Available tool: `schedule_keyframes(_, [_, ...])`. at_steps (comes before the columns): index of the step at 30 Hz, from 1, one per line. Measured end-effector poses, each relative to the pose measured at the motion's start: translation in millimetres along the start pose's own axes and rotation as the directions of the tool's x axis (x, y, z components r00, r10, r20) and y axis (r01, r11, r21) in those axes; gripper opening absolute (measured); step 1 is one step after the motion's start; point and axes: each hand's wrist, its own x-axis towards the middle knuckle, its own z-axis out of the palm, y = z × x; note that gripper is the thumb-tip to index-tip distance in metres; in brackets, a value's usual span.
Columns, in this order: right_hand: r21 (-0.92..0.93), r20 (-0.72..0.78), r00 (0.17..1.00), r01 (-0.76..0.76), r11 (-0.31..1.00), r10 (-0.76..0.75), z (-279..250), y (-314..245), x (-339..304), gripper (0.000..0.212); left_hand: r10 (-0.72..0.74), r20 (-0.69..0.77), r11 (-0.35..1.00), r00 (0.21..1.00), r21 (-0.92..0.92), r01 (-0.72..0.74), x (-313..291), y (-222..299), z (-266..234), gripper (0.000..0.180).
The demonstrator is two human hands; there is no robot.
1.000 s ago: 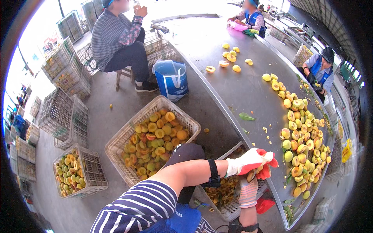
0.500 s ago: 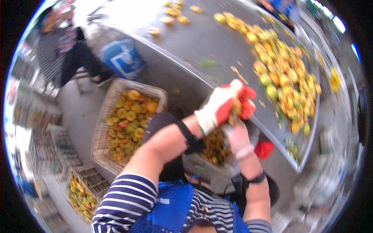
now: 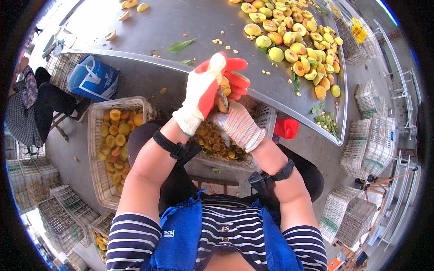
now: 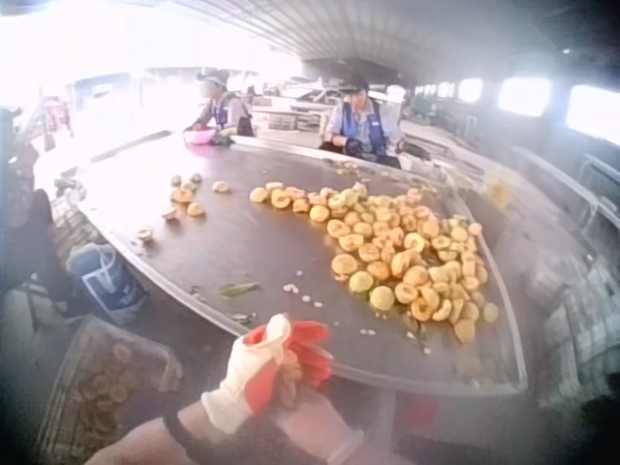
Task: The recorder uses a hand tool to remove pits from peaches at a sorting table.
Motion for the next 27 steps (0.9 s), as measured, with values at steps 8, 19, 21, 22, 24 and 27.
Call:
schedule_keyframes(8, [-0.249, -0.038, 0.969, -0.247, 0.936, 0.245, 3, 3, -3, 0.040, 0.091, -0.051, 0.996, 0.995, 0.031, -0.089, -5, -7, 8, 0.052])
schedule_keyframes(19, [0.114, 0.066, 0.998, -0.005, 0.993, -0.003, -8, 2, -5, 0.048, 0.003, 0.063, 0.999, 0.998, 0.045, -0.006, -2, -2, -1, 0.050])
schedule_keyframes(21, [-0.024, -0.026, 1.000, 0.010, 1.000, -0.010, 0, -1, -5, 0.045, 0.014, 0.063, 0.998, 0.998, 0.067, -0.018, -1, -4, 0, 0.047])
schedule_keyframes(22, [-0.096, -0.061, 0.998, -0.022, 0.995, 0.017, 5, -2, -5, 0.041, 0.009, 0.036, 0.998, 0.999, 0.057, -0.011, -1, -5, 1, 0.046])
schedule_keyframes(24, [-0.149, -0.090, 0.996, -0.023, 0.989, 0.010, 10, -1, -7, 0.037, -0.009, 0.007, 1.000, 1.000, 0.021, 0.009, -1, -6, 3, 0.045])
schedule_keyframes(27, [-0.042, -0.047, 0.999, -0.008, 0.999, 0.006, 13, 1, -10, 0.040, 0.068, -0.015, 0.986, 0.998, 0.152, -0.064, -4, -5, 6, 0.044])
